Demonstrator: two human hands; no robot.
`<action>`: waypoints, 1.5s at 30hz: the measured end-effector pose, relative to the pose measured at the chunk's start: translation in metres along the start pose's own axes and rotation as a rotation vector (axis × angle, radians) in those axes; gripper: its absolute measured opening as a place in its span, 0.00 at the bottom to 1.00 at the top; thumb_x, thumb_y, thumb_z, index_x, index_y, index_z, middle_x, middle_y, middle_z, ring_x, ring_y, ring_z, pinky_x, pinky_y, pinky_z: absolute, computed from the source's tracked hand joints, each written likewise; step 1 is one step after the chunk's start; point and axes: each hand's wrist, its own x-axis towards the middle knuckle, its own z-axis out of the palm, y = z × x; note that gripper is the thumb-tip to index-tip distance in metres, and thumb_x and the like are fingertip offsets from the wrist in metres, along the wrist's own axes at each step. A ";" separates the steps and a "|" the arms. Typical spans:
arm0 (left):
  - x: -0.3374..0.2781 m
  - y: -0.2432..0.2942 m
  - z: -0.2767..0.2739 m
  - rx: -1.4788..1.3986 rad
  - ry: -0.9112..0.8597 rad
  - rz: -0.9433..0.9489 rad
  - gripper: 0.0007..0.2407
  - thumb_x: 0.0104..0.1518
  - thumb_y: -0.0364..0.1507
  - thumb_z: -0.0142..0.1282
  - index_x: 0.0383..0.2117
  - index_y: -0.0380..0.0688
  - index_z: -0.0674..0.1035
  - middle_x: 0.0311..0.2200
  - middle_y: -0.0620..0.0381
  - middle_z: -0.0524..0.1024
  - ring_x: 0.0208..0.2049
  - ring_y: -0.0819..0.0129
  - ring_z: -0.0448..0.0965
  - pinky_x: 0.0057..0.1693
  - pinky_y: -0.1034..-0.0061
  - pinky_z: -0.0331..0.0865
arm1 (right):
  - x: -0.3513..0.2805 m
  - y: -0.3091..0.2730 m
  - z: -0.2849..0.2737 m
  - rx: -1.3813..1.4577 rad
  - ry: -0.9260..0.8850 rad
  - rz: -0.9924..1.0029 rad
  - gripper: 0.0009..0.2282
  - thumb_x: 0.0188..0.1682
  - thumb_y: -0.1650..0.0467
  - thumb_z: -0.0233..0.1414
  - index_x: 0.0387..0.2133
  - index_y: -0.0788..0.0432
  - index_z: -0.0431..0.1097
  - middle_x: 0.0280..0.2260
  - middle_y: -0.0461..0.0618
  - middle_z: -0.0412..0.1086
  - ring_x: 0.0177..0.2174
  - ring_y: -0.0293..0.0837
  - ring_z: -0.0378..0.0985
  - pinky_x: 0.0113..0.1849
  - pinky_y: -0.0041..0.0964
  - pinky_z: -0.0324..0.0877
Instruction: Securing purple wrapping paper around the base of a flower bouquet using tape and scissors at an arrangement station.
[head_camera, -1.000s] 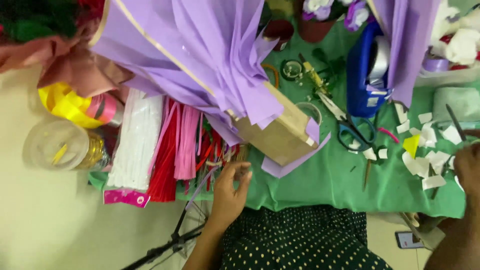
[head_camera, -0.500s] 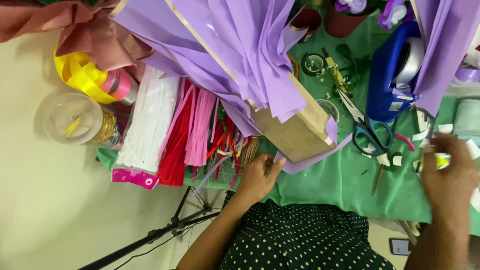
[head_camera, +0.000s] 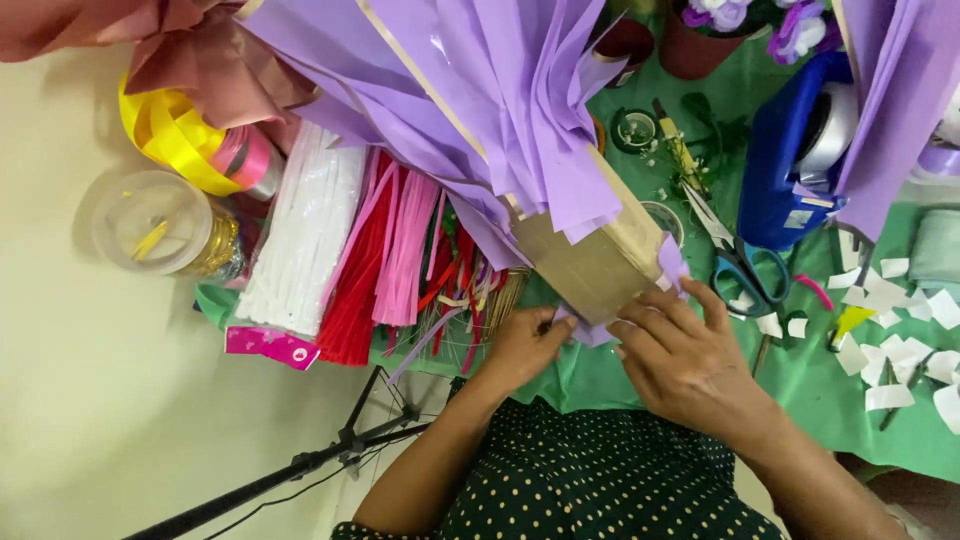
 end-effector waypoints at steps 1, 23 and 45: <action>-0.003 0.006 -0.001 -0.001 0.000 0.001 0.11 0.59 0.34 0.54 0.26 0.42 0.84 0.16 0.50 0.80 0.25 0.62 0.81 0.36 0.69 0.74 | -0.001 0.002 0.000 -0.001 -0.001 -0.001 0.05 0.46 0.69 0.53 0.34 0.51 0.74 0.36 0.46 0.74 0.45 0.49 0.76 0.59 0.58 0.58; 0.007 0.007 0.010 -0.310 -0.036 -0.062 0.10 0.60 0.30 0.56 0.28 0.37 0.85 0.24 0.51 0.83 0.19 0.75 0.77 0.30 0.82 0.69 | 0.027 0.098 0.007 0.442 -0.126 0.434 0.16 0.60 0.67 0.42 0.57 0.57 0.68 0.53 0.59 0.70 0.54 0.60 0.72 0.57 0.62 0.61; 0.014 0.007 0.017 -0.540 -0.112 -0.048 0.13 0.63 0.34 0.60 0.41 0.34 0.83 0.34 0.44 0.85 0.25 0.70 0.85 0.28 0.89 0.61 | 0.063 0.094 0.019 0.672 -0.480 0.750 0.22 0.58 0.64 0.39 0.66 0.48 0.62 0.28 0.70 0.75 0.32 0.70 0.78 0.38 0.64 0.70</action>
